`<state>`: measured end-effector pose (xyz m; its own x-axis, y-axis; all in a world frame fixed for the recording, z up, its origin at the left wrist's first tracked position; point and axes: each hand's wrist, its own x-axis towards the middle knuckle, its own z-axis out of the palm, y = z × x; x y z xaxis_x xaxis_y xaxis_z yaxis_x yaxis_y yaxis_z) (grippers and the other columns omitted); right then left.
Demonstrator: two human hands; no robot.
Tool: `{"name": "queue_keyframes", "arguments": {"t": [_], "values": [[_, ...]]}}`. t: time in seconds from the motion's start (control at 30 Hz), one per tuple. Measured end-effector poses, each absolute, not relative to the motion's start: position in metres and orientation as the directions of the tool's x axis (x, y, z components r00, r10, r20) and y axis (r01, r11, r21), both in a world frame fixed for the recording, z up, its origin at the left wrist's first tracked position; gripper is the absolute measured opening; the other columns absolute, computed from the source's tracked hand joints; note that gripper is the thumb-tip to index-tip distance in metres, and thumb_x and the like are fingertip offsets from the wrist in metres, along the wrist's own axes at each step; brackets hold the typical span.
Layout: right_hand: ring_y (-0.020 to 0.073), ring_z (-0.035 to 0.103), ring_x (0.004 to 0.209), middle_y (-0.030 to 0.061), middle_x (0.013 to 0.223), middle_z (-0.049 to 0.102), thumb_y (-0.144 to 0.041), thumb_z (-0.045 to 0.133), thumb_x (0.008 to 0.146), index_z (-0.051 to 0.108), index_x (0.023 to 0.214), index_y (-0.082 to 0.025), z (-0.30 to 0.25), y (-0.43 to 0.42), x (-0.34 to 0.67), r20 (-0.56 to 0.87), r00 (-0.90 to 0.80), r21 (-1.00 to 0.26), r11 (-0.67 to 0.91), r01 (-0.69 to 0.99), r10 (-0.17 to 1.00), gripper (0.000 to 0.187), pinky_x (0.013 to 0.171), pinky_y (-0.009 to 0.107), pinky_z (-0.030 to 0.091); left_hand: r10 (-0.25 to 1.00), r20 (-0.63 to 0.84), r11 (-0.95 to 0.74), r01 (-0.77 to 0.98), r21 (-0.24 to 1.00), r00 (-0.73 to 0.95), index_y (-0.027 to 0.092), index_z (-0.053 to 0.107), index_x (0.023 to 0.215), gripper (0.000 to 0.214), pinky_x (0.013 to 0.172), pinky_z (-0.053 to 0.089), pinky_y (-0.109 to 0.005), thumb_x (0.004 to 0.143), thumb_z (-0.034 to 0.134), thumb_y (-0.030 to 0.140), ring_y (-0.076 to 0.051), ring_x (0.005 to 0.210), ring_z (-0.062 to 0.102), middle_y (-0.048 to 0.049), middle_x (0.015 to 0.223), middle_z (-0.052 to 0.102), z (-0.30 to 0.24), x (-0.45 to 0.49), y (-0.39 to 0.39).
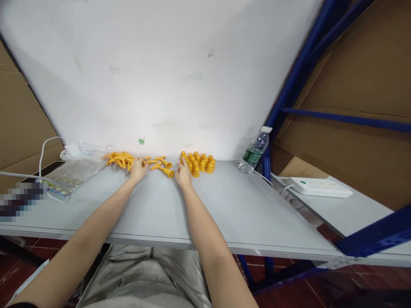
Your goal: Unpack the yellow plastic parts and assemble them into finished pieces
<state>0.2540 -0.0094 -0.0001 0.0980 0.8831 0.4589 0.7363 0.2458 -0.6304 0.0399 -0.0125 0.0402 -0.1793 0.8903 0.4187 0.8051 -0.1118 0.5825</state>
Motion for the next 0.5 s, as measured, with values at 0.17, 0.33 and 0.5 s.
{"name": "queue_keyframes", "arguments": {"t": [0.17, 0.33, 0.5], "values": [[0.0261, 0.057, 0.121, 0.0138, 0.144, 0.051, -0.015, 0.044, 0.084, 0.069, 0.113, -0.016, 0.011, -0.020, 0.248, 0.523, 0.137, -0.637, 0.279, 0.719, 0.841, 0.039, 0.102, 0.044, 0.047, 0.800, 0.542, -0.212, 0.723, 0.658, -0.258, 0.017, 0.063, 0.102, 0.020, 0.096, 0.048, -0.035, 0.086, 0.053, 0.013, -0.022, 0.103, 0.061, -0.0107, 0.110, 0.058, 0.059, 0.047, -0.027], [0.0222, 0.065, 0.085, 0.0100, 0.097, 0.070, -0.029, 0.047, 0.088, 0.069, 0.095, -0.017, 0.023, -0.028, 0.228, 0.520, 0.146, -0.769, 0.387, 0.510, 0.842, 0.026, 0.088, 0.040, 0.052, 0.714, 0.676, -0.400, 0.686, 0.608, -0.183, 0.020, 0.058, 0.098, 0.013, 0.097, 0.048, -0.034, 0.087, 0.053, 0.014, -0.020, 0.105, 0.060, -0.0080, 0.106, 0.059, 0.057, 0.057, -0.043], [0.0198, 0.064, 0.074, 0.0033, 0.067, 0.066, -0.061, 0.053, 0.084, 0.065, 0.073, -0.020, 0.030, -0.032, 0.204, 0.315, 0.020, -0.949, 0.315, 0.023, 0.949, 0.044, 0.076, 0.034, 0.053, 0.680, 0.729, -0.592, 0.645, 0.483, 0.077, 0.021, 0.059, 0.099, 0.015, 0.100, 0.048, -0.035, 0.087, 0.053, 0.015, -0.020, 0.109, 0.061, -0.0072, 0.106, 0.061, 0.042, 0.070, -0.055]]}}
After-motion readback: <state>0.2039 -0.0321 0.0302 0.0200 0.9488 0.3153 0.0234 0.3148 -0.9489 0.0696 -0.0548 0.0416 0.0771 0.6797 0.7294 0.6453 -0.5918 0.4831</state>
